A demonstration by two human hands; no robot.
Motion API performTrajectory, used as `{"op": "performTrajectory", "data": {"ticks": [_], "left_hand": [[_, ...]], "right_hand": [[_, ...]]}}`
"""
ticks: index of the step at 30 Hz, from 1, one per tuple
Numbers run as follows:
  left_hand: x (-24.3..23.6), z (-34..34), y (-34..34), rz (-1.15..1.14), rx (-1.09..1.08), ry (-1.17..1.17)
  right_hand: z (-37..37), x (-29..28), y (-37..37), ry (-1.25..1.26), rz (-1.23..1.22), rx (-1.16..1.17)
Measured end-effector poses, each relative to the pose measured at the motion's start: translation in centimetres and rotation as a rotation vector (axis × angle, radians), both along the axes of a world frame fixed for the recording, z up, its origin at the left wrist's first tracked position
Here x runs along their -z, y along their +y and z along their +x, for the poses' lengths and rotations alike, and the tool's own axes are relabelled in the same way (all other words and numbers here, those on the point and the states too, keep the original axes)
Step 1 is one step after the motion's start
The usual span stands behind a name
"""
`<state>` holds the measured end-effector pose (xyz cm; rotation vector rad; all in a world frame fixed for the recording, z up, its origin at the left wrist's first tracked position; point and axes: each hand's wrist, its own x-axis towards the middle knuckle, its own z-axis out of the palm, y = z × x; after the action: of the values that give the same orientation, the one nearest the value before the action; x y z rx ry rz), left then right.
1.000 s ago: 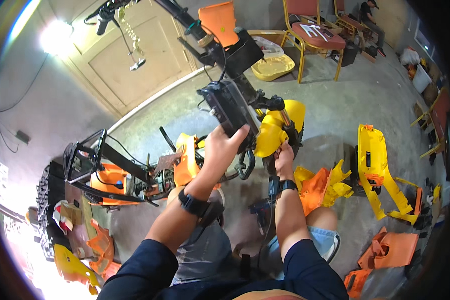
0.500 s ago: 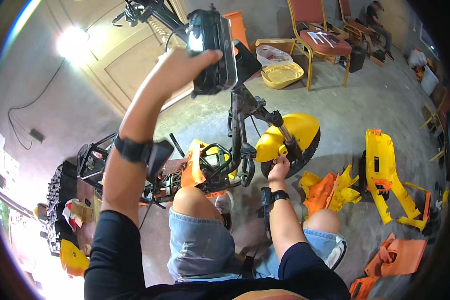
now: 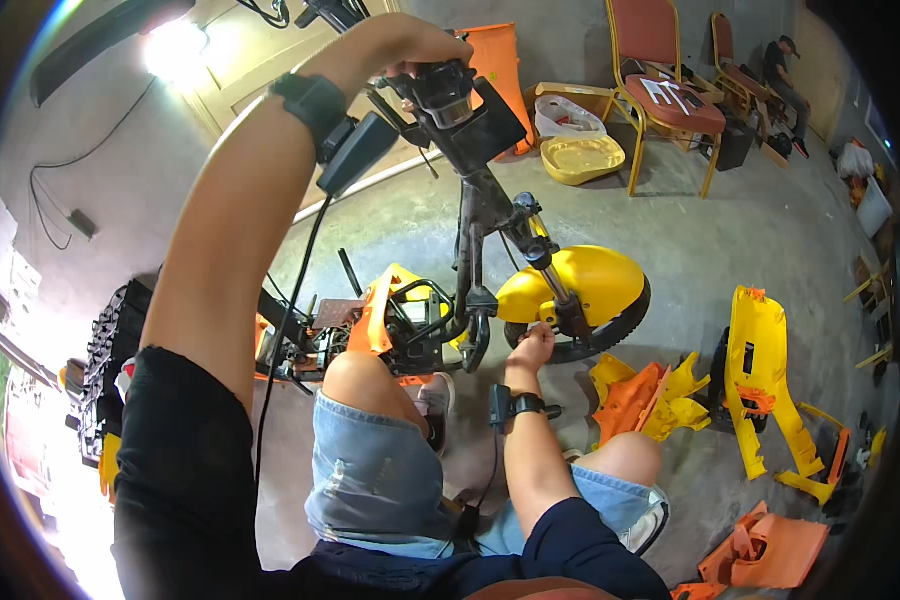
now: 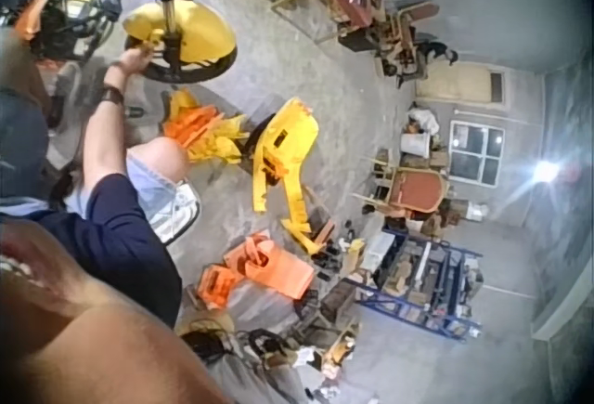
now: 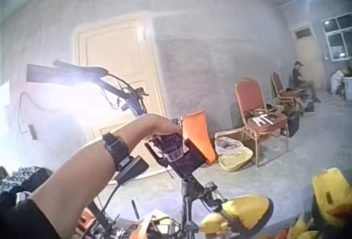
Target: Using a drill and manual assembly to repair or reassemble parts of a motorcycle or scooter frame.
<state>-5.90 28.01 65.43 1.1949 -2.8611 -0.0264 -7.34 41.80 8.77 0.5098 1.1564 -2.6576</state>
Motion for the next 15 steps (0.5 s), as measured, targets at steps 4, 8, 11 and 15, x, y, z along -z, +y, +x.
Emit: {"op": "performTrajectory", "data": {"ticks": [4, 8, 11, 15], "left_hand": [[0.1, -1.4, -0.5, 0.054, -0.038, -0.114], [-0.1, -1.9, 0.1, 0.068, -0.1, -0.182], [-0.1, -2.1, -0.1, 0.093, -0.157, -0.221], [0.3, -2.4, -0.2, 0.039, -0.197, -0.279]], "right_hand": [[0.3, 0.9, -0.3, 0.004, -0.001, 0.019], [0.8, 1.0, -0.6, 0.018, 0.047, 0.03], [1.4, 0.2, -0.6, 0.024, 0.077, 0.031], [1.5, -0.6, -0.6, 0.023, 0.059, 0.003]]}}
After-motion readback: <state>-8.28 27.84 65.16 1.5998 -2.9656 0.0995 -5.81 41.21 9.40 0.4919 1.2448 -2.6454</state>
